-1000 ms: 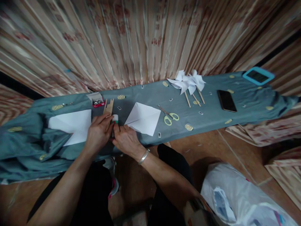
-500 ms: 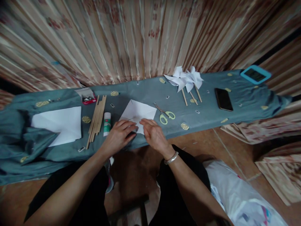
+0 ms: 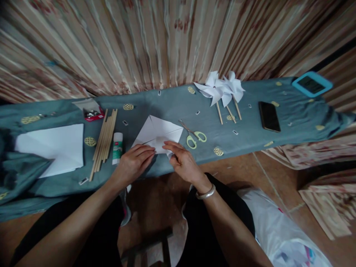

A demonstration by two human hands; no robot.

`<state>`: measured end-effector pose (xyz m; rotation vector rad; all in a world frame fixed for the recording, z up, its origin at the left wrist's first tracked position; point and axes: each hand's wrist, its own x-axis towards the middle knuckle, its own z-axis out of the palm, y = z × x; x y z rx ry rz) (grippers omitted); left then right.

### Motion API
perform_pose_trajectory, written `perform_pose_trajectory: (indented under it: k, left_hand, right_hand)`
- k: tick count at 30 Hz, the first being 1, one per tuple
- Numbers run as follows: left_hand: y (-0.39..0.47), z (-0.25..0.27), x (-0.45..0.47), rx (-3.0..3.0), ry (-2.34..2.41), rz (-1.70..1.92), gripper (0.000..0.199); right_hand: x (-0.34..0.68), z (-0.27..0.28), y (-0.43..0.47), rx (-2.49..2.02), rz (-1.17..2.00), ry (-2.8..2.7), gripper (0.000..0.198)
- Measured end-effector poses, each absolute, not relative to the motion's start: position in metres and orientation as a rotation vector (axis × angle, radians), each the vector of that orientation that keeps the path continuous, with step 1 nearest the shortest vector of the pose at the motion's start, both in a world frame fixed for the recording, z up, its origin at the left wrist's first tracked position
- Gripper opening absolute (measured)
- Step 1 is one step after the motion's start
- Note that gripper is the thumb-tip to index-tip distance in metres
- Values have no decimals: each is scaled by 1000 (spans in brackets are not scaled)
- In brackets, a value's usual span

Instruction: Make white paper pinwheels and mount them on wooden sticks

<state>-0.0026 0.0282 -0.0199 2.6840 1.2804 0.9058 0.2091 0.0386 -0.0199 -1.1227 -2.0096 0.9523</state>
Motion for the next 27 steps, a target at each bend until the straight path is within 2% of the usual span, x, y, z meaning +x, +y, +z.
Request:
perform_pose_trajectory:
  k: [3, 6, 27]
  left_hand:
    - [24, -19, -3, 2644, 1259, 900, 15]
    - [20, -19, -3, 2613, 1265, 870, 15]
    - [22, -19, 2, 2340, 1444, 804, 26]
  right_hand:
    - [206, -22, 39, -1179, 1023, -1875, 19]
    - [203, -23, 39, -1197, 1038, -1801, 8]
    - [182, -19, 55, -1429, 627, -1896, 8]
